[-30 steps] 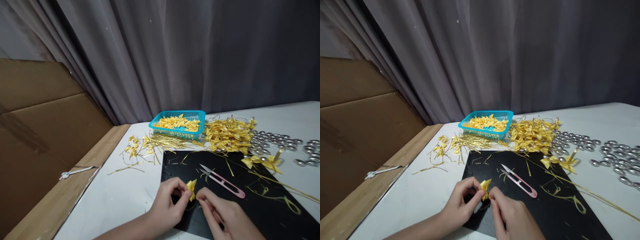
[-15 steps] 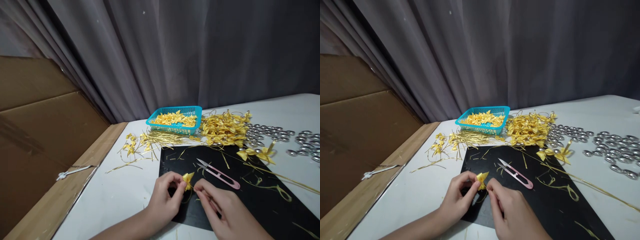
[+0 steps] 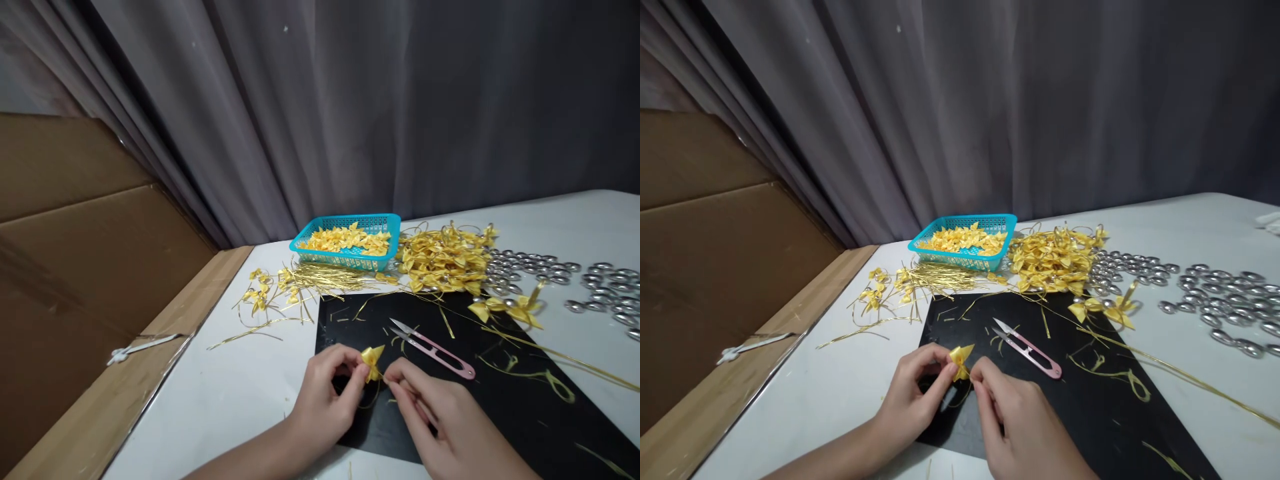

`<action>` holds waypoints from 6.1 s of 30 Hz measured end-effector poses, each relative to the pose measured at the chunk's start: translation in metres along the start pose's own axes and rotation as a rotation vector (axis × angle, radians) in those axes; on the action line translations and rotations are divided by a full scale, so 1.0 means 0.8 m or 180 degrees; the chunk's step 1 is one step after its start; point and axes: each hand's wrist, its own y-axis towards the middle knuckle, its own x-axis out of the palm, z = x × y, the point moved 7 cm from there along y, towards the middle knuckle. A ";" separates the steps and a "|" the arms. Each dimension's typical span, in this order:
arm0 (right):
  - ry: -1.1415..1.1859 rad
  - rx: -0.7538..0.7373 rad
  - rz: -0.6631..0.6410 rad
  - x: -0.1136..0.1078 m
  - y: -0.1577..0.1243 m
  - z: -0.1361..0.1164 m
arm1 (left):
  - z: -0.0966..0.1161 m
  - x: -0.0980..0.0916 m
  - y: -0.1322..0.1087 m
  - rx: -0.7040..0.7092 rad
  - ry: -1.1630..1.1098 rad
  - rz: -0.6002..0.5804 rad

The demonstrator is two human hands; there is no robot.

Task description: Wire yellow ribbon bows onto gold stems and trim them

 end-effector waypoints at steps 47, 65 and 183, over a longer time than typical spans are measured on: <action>0.0693 0.0457 0.0295 -0.035 0.018 0.005 | -0.001 0.005 0.007 -0.0048 -0.0611 -0.0454; 0.1270 0.0550 -0.0093 -0.007 0.011 0.003 | -0.002 0.003 0.008 -0.0191 -0.0793 -0.0459; 0.2229 0.2127 -0.0519 -0.008 0.005 0.031 | -0.009 0.010 0.006 -0.0584 -0.1609 -0.0518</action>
